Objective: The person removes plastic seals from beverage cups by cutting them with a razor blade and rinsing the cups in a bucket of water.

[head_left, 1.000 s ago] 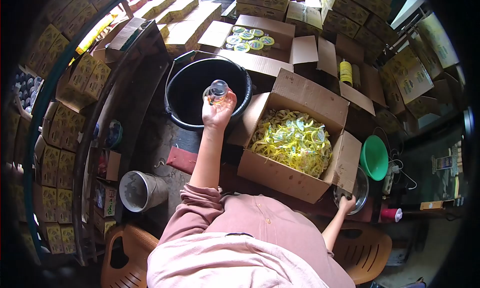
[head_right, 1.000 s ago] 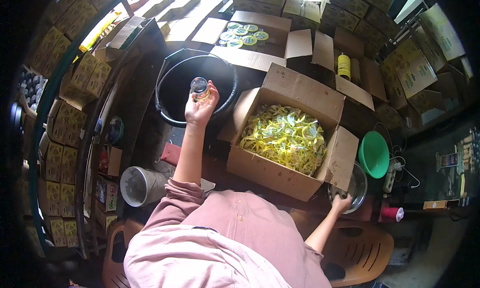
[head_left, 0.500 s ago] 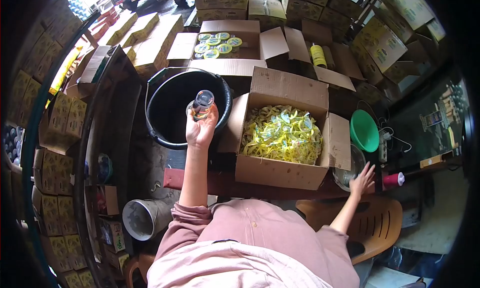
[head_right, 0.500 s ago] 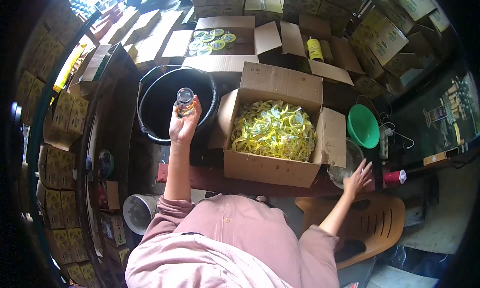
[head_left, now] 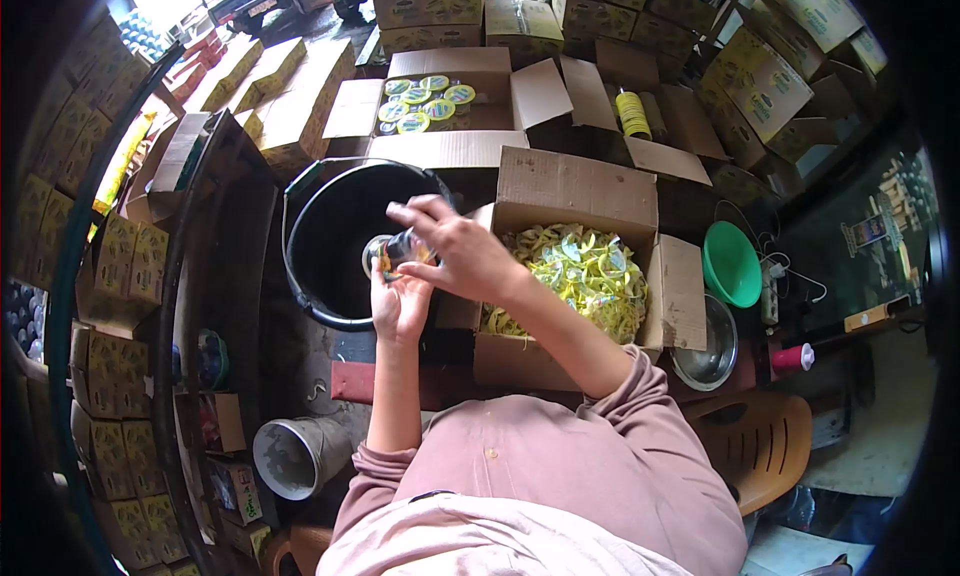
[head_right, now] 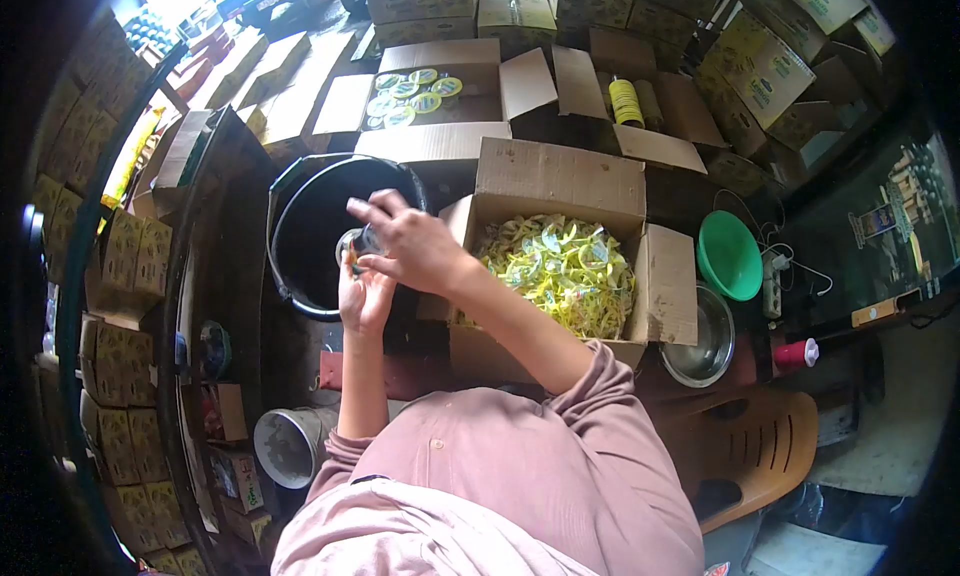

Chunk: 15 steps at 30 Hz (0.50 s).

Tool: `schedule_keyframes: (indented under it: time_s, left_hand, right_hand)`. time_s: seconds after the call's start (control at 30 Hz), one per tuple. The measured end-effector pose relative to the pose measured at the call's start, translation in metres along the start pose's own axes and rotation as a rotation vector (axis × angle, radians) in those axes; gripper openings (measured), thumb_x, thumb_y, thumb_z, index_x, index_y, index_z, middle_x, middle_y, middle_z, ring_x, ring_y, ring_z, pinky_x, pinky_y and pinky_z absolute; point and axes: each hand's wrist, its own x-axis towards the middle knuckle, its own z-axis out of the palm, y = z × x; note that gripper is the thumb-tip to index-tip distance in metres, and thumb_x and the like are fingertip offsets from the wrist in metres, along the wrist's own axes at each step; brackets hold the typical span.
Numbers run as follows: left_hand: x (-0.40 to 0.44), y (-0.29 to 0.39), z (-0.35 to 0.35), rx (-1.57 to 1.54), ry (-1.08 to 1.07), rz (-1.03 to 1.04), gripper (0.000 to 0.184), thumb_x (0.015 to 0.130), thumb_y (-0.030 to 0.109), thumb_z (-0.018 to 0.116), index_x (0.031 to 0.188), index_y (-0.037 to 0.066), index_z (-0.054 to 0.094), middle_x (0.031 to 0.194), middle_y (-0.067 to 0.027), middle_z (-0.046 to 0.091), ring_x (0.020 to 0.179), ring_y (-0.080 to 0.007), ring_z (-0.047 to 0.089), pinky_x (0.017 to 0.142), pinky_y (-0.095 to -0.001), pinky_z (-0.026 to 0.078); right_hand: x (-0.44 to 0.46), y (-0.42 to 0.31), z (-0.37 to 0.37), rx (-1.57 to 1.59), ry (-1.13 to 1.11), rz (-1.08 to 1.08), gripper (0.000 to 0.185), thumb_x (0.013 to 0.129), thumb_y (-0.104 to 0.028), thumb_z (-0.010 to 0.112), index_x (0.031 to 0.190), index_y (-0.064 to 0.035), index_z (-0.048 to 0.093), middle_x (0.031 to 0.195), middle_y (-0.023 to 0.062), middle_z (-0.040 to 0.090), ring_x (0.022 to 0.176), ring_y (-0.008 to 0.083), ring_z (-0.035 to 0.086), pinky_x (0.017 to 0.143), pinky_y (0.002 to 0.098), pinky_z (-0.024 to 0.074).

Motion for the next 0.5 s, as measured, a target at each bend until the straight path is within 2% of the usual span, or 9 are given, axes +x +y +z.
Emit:
schedule_keyframes:
  time_s: [0.03, 0.1, 0.17, 0.23, 0.3, 0.37, 0.43, 0.47, 0.5]
  left_hand:
    - [-0.001, -0.004, 0.005, -0.026, -0.136, 0.007, 0.041, 0.094, 0.033, 0.030, 0.115, 0.002, 0.045, 0.120, -0.0172, 0.047, 0.113, -0.0306, 0.043, 0.096, -0.0428, 0.036]
    - [-0.012, -0.007, 0.027, -0.171, 0.108, -0.080, 0.055, 0.091, 0.043, 0.033, 0.124, -0.001, 0.035, 0.127, -0.0186, 0.040, 0.116, -0.0303, 0.041, 0.097, -0.0448, 0.035]
    - [-0.032, -0.013, 0.053, 0.008, 0.206, -0.238, 0.065, 0.088, 0.048, 0.036, 0.128, -0.004, 0.030, 0.130, -0.0200, 0.036, 0.118, -0.0313, 0.039, 0.096, -0.0451, 0.036]
    - [-0.052, -0.006, 0.053, 0.271, 0.056, -0.249, 0.065, 0.088, 0.048, 0.037, 0.129, -0.002, 0.029, 0.128, -0.0186, 0.038, 0.114, -0.0302, 0.042, 0.092, -0.0439, 0.039]
    - [-0.064, 0.012, 0.040, 0.483, -0.044, -0.099, 0.060, 0.088, 0.043, 0.039, 0.129, 0.000, 0.032, 0.123, -0.0150, 0.046, 0.109, -0.0262, 0.048, 0.086, -0.0420, 0.043]
    - [-0.059, 0.022, 0.042, 0.852, 0.104, 0.305, 0.049, 0.088, 0.035, 0.044, 0.124, 0.003, 0.038, 0.112, -0.0110, 0.052, 0.093, -0.0190, 0.053, 0.078, -0.0340, 0.046]
    - [-0.046, 0.032, 0.032, 1.275, 0.337, 0.724, 0.042, 0.088, 0.028, 0.046, 0.121, 0.004, 0.038, 0.108, -0.0091, 0.051, 0.091, -0.0165, 0.053, 0.075, -0.0293, 0.045]
    - [-0.040, 0.037, 0.030, 1.426, 0.419, 0.831, 0.041, 0.088, 0.026, 0.046, 0.120, 0.004, 0.037, 0.107, -0.0091, 0.050, 0.090, -0.0158, 0.051, 0.075, -0.0279, 0.043]
    - [-0.035, 0.042, 0.029, 1.579, 0.500, 0.937, 0.039, 0.087, 0.023, 0.046, 0.120, 0.004, 0.036, 0.105, -0.0091, 0.048, 0.089, -0.0150, 0.050, 0.075, -0.0265, 0.042]
  right_hand:
    - [0.007, 0.009, 0.008, 0.041, -0.064, -0.031, 0.045, 0.074, -0.026, 0.065, 0.111, -0.0055, 0.052, 0.102, 0.0140, 0.052, 0.086, 0.0303, 0.058, 0.076, 0.0371, 0.0489]
    - [0.015, 0.016, 0.010, 0.108, 0.010, -0.081, 0.032, 0.073, -0.020, 0.065, 0.100, -0.0034, 0.056, 0.093, 0.0133, 0.053, 0.079, 0.0300, 0.058, 0.072, 0.0365, 0.0487]
    - [0.021, 0.026, 0.006, 0.076, 0.155, -0.074, 0.033, 0.072, -0.019, 0.065, 0.099, -0.0031, 0.055, 0.094, 0.0131, 0.053, 0.080, 0.0306, 0.058, 0.072, 0.0361, 0.0487]
    - [0.017, 0.047, 0.013, -0.068, 0.124, -0.078, 0.034, 0.072, -0.019, 0.066, 0.100, -0.0037, 0.056, 0.093, 0.0123, 0.054, 0.079, 0.0305, 0.058, 0.070, 0.0366, 0.0491]
    - [0.013, 0.048, 0.003, -0.017, -0.262, 0.010, 0.034, 0.072, -0.020, 0.067, 0.099, -0.0039, 0.056, 0.091, 0.0103, 0.055, 0.080, 0.0284, 0.059, 0.070, 0.0361, 0.0492]
    - [0.013, 0.045, 0.006, 0.095, 0.035, -0.107, 0.031, 0.073, -0.024, 0.065, 0.097, -0.0051, 0.058, 0.089, 0.0091, 0.055, 0.077, 0.0262, 0.060, 0.068, 0.0350, 0.0497]
    - [0.010, 0.047, 0.012, 0.058, -0.060, -0.115, 0.032, 0.070, -0.024, 0.066, 0.094, -0.0051, 0.057, 0.086, 0.0104, 0.052, 0.077, 0.0268, 0.059, 0.068, 0.0361, 0.0489]
    - [0.008, 0.046, 0.006, 0.018, -0.305, -0.094, 0.030, 0.071, -0.024, 0.066, 0.094, -0.0064, 0.057, 0.084, 0.0102, 0.051, 0.076, 0.0255, 0.059, 0.068, 0.0349, 0.0487]
    - [0.006, 0.047, 0.008, 0.076, -0.182, -0.156, 0.031, 0.071, -0.025, 0.066, 0.095, -0.0071, 0.057, 0.086, 0.0102, 0.052, 0.076, 0.0261, 0.059, 0.068, 0.0352, 0.0490]
